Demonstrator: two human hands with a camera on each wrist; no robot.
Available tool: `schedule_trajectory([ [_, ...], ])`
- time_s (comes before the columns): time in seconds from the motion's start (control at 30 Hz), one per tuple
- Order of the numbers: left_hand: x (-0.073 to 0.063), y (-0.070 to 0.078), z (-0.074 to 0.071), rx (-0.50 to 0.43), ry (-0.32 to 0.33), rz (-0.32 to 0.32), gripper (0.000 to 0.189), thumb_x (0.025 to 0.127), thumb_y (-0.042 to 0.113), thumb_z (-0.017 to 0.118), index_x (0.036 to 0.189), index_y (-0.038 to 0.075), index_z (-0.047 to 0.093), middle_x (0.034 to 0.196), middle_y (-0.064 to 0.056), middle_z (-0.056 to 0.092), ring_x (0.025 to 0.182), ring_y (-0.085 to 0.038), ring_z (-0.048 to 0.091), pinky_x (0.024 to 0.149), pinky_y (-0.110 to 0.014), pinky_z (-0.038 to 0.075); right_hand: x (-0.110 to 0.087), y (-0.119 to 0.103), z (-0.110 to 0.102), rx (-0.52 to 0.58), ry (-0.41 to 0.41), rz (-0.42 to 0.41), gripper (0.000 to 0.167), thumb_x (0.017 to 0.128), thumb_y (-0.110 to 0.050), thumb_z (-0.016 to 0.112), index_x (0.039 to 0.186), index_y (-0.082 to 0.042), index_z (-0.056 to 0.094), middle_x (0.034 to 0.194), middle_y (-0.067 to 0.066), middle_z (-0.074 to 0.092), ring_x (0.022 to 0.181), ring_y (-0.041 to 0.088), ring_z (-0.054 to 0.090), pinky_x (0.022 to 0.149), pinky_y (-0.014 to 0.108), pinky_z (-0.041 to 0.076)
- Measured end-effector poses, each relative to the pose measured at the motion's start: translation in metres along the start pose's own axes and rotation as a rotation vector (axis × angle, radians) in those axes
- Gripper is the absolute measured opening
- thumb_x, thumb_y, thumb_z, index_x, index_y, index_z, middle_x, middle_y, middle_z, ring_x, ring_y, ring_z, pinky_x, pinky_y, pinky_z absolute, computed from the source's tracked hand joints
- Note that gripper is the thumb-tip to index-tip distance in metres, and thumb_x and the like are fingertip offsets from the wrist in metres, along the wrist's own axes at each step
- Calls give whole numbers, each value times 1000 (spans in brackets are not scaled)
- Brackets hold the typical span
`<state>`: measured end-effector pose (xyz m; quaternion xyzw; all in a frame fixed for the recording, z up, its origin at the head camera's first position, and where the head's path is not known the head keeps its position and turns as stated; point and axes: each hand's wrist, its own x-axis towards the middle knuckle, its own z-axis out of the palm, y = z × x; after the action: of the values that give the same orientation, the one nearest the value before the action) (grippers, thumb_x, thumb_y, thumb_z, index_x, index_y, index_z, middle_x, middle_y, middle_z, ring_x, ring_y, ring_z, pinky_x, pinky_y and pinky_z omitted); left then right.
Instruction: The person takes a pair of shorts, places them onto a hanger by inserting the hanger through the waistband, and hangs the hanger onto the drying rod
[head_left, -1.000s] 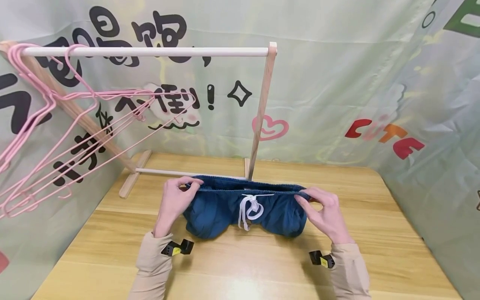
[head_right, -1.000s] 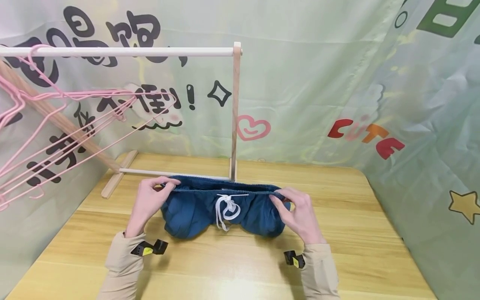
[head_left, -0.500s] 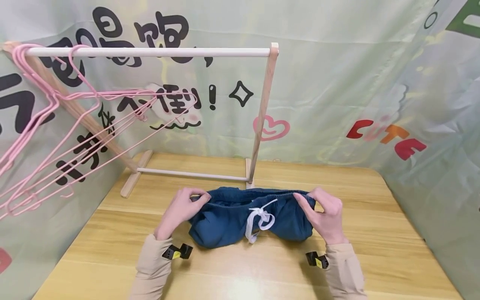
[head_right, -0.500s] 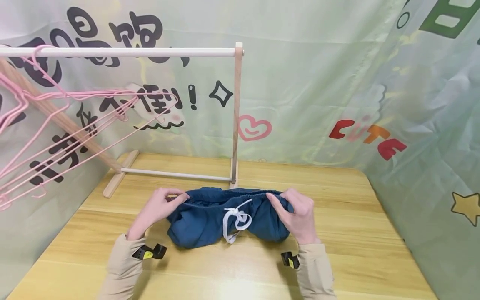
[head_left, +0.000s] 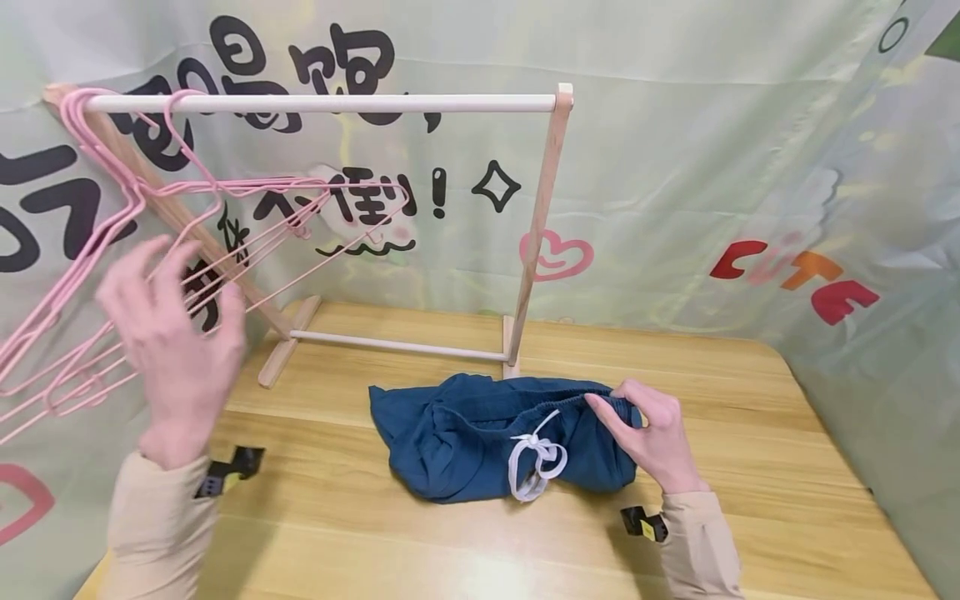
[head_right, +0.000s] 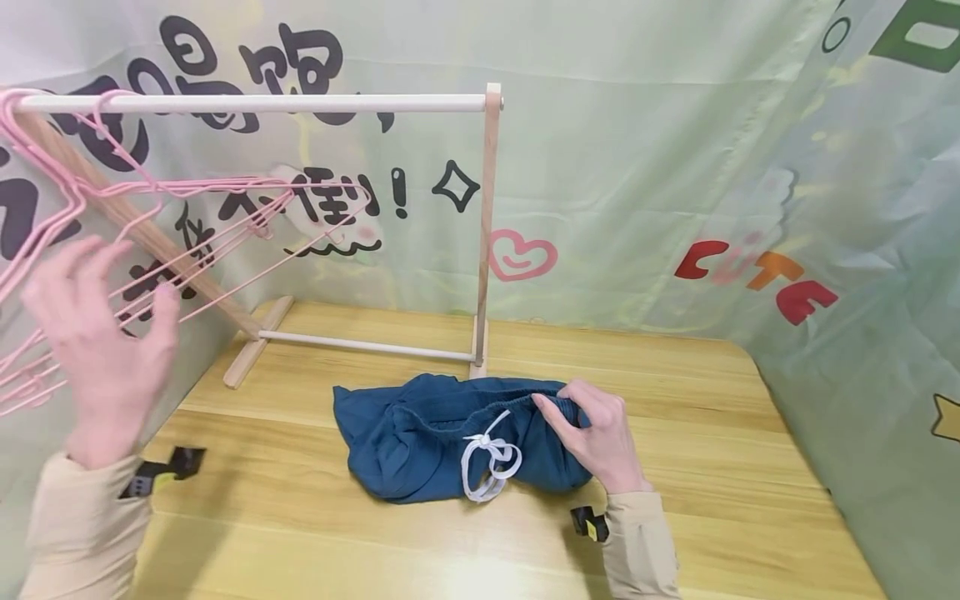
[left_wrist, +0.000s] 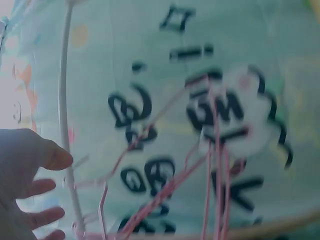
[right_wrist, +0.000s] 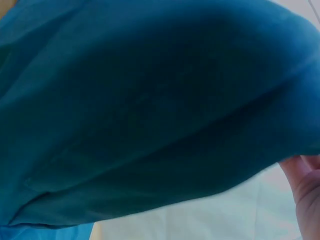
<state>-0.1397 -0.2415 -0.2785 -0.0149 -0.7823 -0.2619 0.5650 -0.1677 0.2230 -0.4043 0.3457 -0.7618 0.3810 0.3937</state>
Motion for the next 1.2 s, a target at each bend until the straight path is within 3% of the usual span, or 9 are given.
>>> schedule_trajectory([
  [0.17,21,-16,-15,106,-108,-111,51,94,27,62,139,4,53,134,-26,56,125,-44,44,109,-51,30,-1,0,0,2,-4,9,27,88,-22,79,70,-13,61,64,-6,54,59,4,50,58,19,38],
  [0.4,34,-30,-8,165,-218,-178,44,99,27,60,139,9,56,119,-25,63,105,-45,52,89,-54,33,-2,-2,-1,-13,-10,42,26,88,-23,79,71,-14,61,66,-6,55,61,5,50,60,19,39],
  [0.53,38,-35,-5,201,-191,-164,37,101,27,56,133,9,62,106,-22,68,81,-11,52,71,-42,31,-2,-3,-2,-12,-15,53,24,87,-20,80,72,-14,62,66,-7,56,61,4,51,59,22,40],
  [0.63,42,-39,-4,221,-167,-163,34,102,29,56,130,12,66,101,-17,71,71,14,32,64,-30,24,-1,-3,-2,-10,-15,53,23,86,-18,80,72,-14,62,67,-6,56,63,3,51,60,22,40],
  [0.7,44,-41,-3,226,-156,-165,33,102,32,56,127,15,68,97,-13,71,69,18,26,62,-26,21,-1,-3,-2,-8,-17,55,22,85,-16,81,72,-14,62,67,-7,56,63,3,51,60,21,40],
  [0.8,46,-44,-1,246,-144,-194,33,102,39,56,124,19,72,83,11,63,69,15,25,61,-26,18,-1,-4,-2,-5,-22,57,22,83,-14,82,73,-14,63,67,-7,56,63,2,50,61,19,39],
  [0.93,50,-45,0,257,-114,-218,36,101,48,56,117,23,75,73,41,33,67,16,25,59,-29,17,-1,-4,-1,-3,-24,56,21,84,-14,81,73,-14,63,67,-7,56,63,2,50,60,19,38],
  [1.07,53,-45,0,250,-90,-195,42,99,54,55,112,20,77,69,47,27,63,12,28,58,-29,15,0,-4,-2,-2,-20,47,22,86,-17,80,73,-14,63,66,-7,55,62,3,49,60,19,38],
  [1.2,54,-44,1,249,-93,-207,44,99,52,55,110,16,77,69,45,27,67,-18,47,59,-33,15,0,-3,-3,-8,-16,29,24,89,-23,78,72,-14,63,65,-7,55,61,3,49,59,20,38],
])
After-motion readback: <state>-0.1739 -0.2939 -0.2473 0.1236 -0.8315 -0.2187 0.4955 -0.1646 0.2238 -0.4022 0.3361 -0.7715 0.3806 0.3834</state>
